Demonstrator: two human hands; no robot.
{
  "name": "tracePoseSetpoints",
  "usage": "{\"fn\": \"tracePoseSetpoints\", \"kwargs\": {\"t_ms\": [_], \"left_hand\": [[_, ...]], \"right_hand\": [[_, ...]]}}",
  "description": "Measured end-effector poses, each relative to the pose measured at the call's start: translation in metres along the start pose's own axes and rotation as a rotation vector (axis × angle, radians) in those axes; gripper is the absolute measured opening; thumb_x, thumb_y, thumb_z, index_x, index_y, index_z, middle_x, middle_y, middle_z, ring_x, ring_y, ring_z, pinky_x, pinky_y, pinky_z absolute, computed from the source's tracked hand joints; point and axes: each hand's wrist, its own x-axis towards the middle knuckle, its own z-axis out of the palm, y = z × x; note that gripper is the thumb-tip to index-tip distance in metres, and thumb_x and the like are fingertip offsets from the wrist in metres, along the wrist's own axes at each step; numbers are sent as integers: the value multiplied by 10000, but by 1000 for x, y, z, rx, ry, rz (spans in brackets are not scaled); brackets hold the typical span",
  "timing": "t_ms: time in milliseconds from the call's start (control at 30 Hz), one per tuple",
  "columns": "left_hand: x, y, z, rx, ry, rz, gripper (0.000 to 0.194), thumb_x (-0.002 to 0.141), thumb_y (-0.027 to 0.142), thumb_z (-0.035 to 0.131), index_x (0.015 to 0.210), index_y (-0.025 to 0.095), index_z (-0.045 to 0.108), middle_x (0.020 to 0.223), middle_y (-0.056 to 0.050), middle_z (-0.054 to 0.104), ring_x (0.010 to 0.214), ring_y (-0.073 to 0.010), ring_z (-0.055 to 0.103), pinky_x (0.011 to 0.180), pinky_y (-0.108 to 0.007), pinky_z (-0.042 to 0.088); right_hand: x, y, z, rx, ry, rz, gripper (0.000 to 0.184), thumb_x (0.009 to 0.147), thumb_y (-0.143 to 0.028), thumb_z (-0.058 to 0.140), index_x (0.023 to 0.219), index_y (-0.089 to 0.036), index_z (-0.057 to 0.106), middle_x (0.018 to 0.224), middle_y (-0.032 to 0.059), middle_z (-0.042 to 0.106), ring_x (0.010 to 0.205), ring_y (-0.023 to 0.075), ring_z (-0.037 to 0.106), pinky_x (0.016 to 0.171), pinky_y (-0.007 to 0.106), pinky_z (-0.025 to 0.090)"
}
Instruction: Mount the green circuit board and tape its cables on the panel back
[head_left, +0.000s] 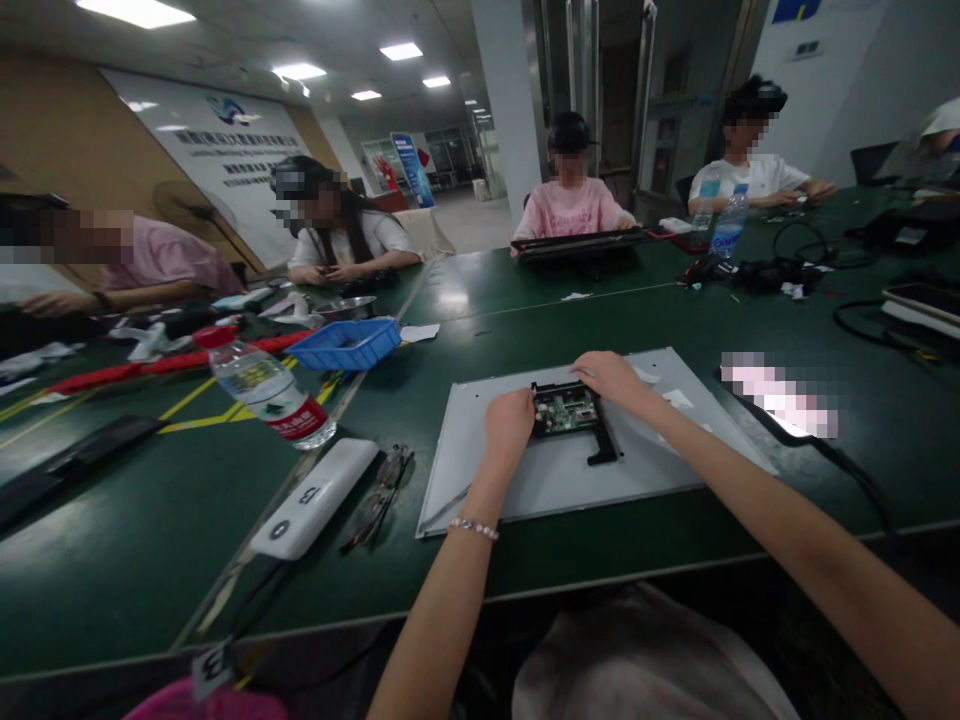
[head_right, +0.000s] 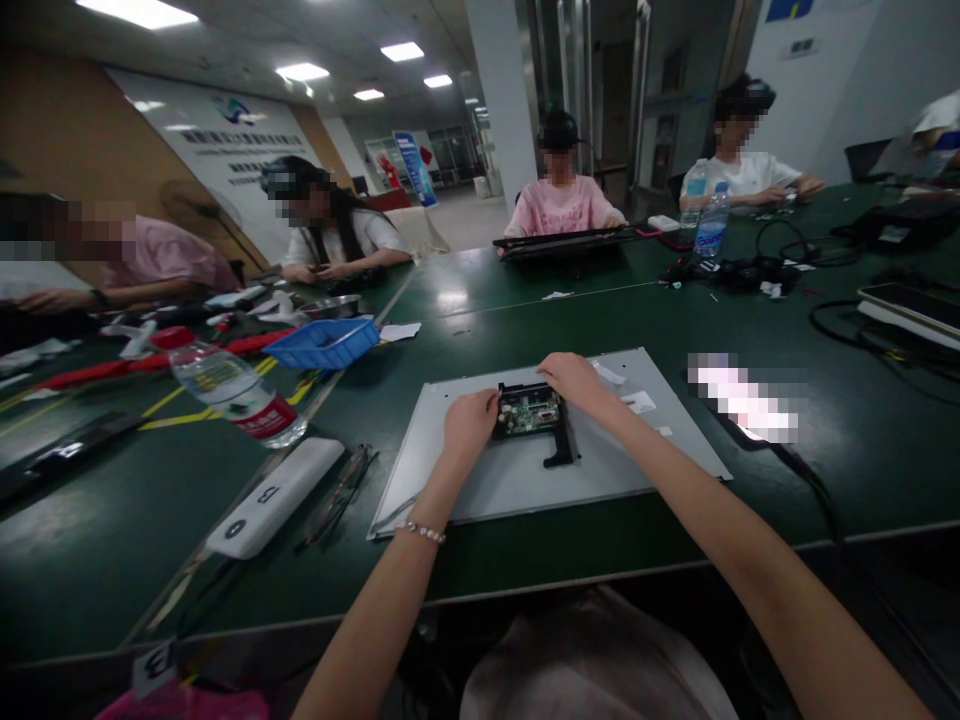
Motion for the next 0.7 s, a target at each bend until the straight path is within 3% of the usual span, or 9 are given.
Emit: {"fn": "tracePoseSetpoints", "kwargs": {"t_ms": [100,233,433,700], "left_hand": [[1,0,1,-5,23,4,390,978,354,355,1019,186,705,935,-116,724,887,-216,665,774,-280,446],[2,1,3,-24,46,0,373,949,425,423,1006,202,716,920,-102,729,878,-222,663,748,-274,444],[3,-1,2,-11,73,-10,317,945,322,438,1035,224,725,968,-100,732,912,-217,663,770,-268,446],[2,-4,-2,34,96,-7,318,924,234,446,1089,227,718,999,-102,732,949,-228,668,825,-287,460]], "right_hand": [[-9,15,-14,-29,92,57,256,929,-195,482,1049,-167,706,1106,80,700,1035,206,619,912,292,445],[-24,39,-18,-83,33,71,253,919,-174,484,1006,-167,721,1084,96,705,1041,214,619,923,294,436],[-26,53,-2,-53,-58,6,309,924,-150,433,1107,-133,682,1182,120,666,1136,217,580,1003,313,405],[-36,71,-6,33,-82,62,481,907,-227,499,1377,-123,483,1407,154,502,1291,263,464,1079,421,353]]}}
